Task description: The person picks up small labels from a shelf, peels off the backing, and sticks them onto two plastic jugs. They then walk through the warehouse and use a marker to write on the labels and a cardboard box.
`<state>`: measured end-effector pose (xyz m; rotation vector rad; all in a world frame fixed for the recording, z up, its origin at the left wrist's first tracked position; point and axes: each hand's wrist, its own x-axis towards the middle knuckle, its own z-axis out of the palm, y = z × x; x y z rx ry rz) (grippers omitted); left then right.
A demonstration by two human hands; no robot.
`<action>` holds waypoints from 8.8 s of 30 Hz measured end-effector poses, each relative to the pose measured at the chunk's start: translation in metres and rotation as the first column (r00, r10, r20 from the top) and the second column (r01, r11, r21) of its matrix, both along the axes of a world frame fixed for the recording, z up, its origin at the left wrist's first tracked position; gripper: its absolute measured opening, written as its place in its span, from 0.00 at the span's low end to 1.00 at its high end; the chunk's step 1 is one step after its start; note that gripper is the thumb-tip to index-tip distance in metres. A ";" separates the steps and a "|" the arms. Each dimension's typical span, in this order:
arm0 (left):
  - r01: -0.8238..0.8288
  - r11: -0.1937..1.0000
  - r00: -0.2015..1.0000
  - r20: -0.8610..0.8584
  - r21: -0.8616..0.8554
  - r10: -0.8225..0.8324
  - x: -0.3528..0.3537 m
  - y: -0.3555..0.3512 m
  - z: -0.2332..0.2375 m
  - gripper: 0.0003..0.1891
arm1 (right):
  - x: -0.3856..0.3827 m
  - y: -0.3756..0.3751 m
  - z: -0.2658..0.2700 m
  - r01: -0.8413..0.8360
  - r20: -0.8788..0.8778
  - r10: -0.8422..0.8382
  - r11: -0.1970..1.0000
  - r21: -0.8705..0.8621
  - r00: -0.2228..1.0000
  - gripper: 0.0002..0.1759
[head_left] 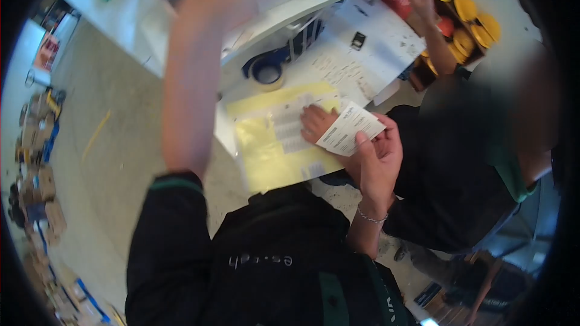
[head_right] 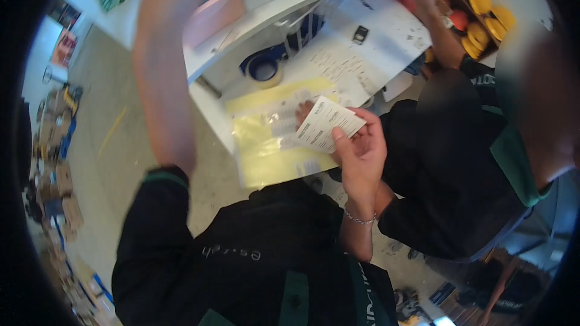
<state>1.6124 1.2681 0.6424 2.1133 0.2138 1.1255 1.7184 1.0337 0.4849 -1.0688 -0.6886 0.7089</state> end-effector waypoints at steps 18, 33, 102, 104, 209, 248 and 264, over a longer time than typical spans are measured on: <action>0.141 -0.238 0.973 0.090 -0.961 0.212 -0.135 -0.286 -0.228 0.18 | -0.076 -0.055 -0.040 -0.561 0.794 0.592 0.706 -0.431 0.136 0.45; 0.278 -0.378 0.953 0.302 -0.883 -0.004 -0.121 -0.264 -0.267 0.11 | -0.074 -0.062 -0.052 -0.421 0.799 0.599 0.741 -0.524 0.058 0.50; 0.326 -0.171 0.943 0.306 -0.930 0.131 -0.126 -0.261 -0.220 0.24 | -0.024 -0.040 -0.038 -0.329 0.086 0.346 0.929 -0.166 0.934 0.07; 0.346 -0.077 0.938 0.346 -0.935 0.017 -0.127 -0.249 -0.203 0.24 | -0.039 -0.052 -0.006 -0.403 0.101 0.442 0.874 -0.272 0.891 0.07; 0.403 0.234 0.910 0.362 -0.885 -0.201 -0.132 -0.225 -0.147 0.22 | -0.082 -0.045 0.060 -0.196 0.652 0.343 0.937 -0.289 0.676 0.07; 0.230 0.644 0.973 0.163 -0.730 -0.164 -0.123 -0.232 -0.149 0.22 | -0.089 -0.047 0.063 -0.047 0.853 0.178 0.983 -0.179 0.491 0.11; 0.248 0.366 0.963 0.187 -0.897 -0.194 -0.129 -0.220 -0.161 0.16 | -0.055 -0.021 0.025 -0.075 0.310 0.144 0.972 -0.223 0.940 0.09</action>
